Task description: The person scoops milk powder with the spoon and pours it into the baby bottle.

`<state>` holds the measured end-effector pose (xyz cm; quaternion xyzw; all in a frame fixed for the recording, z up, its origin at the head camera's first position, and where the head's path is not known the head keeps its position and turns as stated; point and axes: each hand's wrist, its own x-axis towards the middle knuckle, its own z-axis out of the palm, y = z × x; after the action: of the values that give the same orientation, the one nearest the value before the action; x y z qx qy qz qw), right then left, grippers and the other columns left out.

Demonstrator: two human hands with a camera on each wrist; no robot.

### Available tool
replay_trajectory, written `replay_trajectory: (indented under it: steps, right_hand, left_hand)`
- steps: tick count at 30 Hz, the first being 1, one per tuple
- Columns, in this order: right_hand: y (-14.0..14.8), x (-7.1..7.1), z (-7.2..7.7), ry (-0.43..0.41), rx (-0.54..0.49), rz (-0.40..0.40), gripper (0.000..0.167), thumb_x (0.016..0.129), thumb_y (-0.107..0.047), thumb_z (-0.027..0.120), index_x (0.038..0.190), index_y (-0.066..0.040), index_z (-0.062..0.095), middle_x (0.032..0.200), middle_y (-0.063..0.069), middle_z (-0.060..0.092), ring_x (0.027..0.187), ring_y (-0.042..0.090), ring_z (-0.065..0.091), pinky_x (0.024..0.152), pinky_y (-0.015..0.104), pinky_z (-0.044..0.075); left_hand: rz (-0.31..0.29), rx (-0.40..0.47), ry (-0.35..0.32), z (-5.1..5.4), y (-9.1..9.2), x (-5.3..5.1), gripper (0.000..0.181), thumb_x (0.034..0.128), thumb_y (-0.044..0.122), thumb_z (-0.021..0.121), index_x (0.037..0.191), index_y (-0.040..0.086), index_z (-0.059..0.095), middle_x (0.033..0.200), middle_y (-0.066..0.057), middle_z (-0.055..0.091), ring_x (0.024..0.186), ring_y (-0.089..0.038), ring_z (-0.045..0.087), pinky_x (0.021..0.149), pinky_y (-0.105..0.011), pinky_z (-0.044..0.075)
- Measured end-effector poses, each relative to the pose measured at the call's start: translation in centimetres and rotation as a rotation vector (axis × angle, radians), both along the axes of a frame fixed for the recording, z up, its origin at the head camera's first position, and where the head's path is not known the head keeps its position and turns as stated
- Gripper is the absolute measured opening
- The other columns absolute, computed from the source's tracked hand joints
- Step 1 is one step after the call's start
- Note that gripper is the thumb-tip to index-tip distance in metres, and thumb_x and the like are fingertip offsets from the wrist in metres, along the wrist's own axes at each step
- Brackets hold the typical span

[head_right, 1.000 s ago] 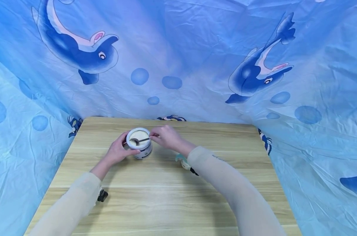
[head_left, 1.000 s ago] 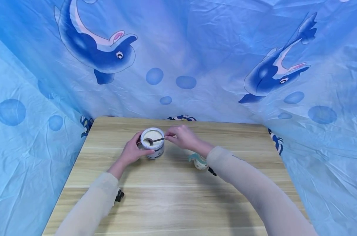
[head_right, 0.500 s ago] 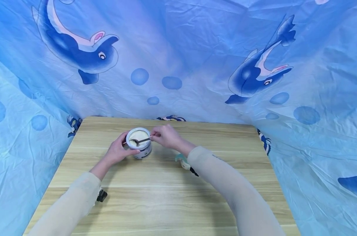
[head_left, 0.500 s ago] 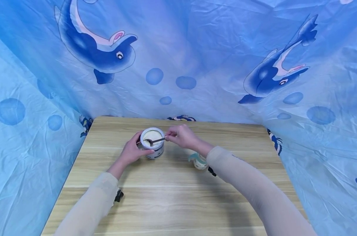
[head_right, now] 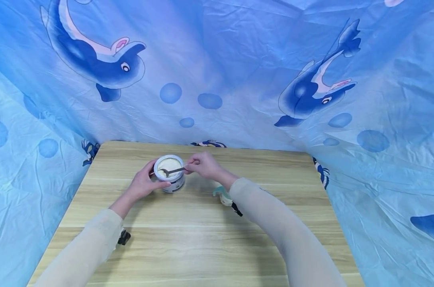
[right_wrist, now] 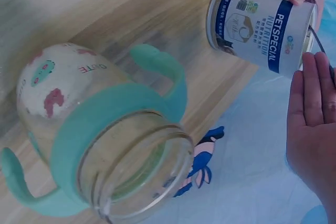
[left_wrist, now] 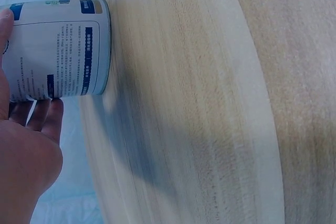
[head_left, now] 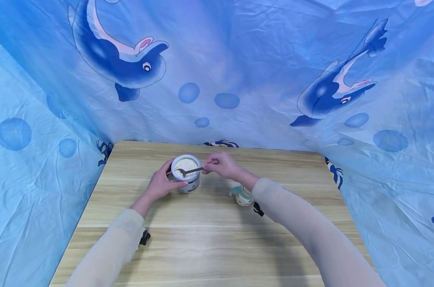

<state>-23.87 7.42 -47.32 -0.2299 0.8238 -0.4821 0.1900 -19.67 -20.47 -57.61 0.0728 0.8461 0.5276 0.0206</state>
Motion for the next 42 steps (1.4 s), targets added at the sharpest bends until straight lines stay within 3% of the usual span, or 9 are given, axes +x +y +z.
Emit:
replay_trajectory:
  steps: [4, 11, 20, 28, 36, 42]
  right_hand:
    - [0.3, -0.2, 0.0, -0.117, -0.058, -0.043, 0.013, 0.105, -0.009, 0.069, 0.107, 0.001, 0.076, 0.098, 0.010, 0.082, 0.099, 0.024, 0.080, 0.104, 0.037, 0.059]
    - [1.2, -0.8, -0.5, -0.164, -0.121, -0.062, 0.015, 0.105, -0.006, 0.067, 0.111, 0.006, 0.075, 0.100, 0.015, 0.081, 0.098, 0.026, 0.080, 0.103, 0.043, 0.060]
    - [2.4, -1.5, -1.0, -0.249, -0.233, -0.083, 0.018, 0.106, 0.001, 0.063, 0.116, 0.013, 0.070, 0.101, 0.021, 0.079, 0.094, 0.024, 0.080, 0.106, 0.059, 0.055]
    - [3.2, -1.5, -0.8, -0.287, -0.266, -0.128, 0.020, 0.106, -0.002, 0.064, 0.117, 0.013, 0.070, 0.101, 0.021, 0.080, 0.092, 0.023, 0.080, 0.101, 0.047, 0.061]
    - [4.4, -1.5, -0.4, -0.301, -0.279, -0.128, 0.016, 0.107, -0.006, 0.064, 0.112, 0.007, 0.071, 0.104, 0.019, 0.080, 0.095, 0.024, 0.080, 0.103, 0.045, 0.060]
    - [5.6, -1.3, 0.3, -0.290, -0.312, -0.111, 0.025, 0.108, -0.005, 0.062, 0.122, 0.015, 0.064, 0.101, 0.015, 0.081, 0.096, 0.023, 0.080, 0.104, 0.044, 0.060]
  left_hand:
    - [-0.001, 0.003, 0.003, 0.0, -0.1, 0.1, 0.108, 0.0732, 0.044, 0.100, 0.161, 0.017, 0.043, 0.158, -0.013, 0.054, 0.144, -0.038, 0.052, 0.122, -0.055, 0.042]
    - [-0.012, 0.008, 0.006, -0.2, -0.1, 0.1, 0.109, 0.0729, 0.047, 0.099, 0.161, 0.018, 0.043, 0.158, -0.011, 0.054, 0.144, -0.038, 0.053, 0.122, -0.057, 0.041]
    - [-0.012, -0.008, 0.007, -0.3, -0.1, 0.0, 0.108, 0.0739, 0.045, 0.099, 0.162, 0.018, 0.042, 0.159, -0.010, 0.053, 0.145, -0.037, 0.051, 0.122, -0.056, 0.040]
    - [-0.021, -0.005, 0.030, -0.4, -0.1, 0.0, 0.108, 0.0757, 0.042, 0.099, 0.162, 0.016, 0.041, 0.159, -0.014, 0.052, 0.144, -0.040, 0.051, 0.122, -0.057, 0.041]
    - [-0.023, 0.006, 0.012, -0.4, -0.1, -0.2, 0.106, 0.0747, 0.044, 0.099, 0.161, 0.019, 0.043, 0.157, -0.011, 0.053, 0.144, -0.037, 0.052, 0.122, -0.056, 0.041]
    - [-0.029, 0.005, 0.010, -0.1, -0.3, -0.1, 0.108, 0.0748, 0.044, 0.099, 0.162, 0.018, 0.041, 0.158, -0.012, 0.052, 0.145, -0.037, 0.051, 0.122, -0.056, 0.041]
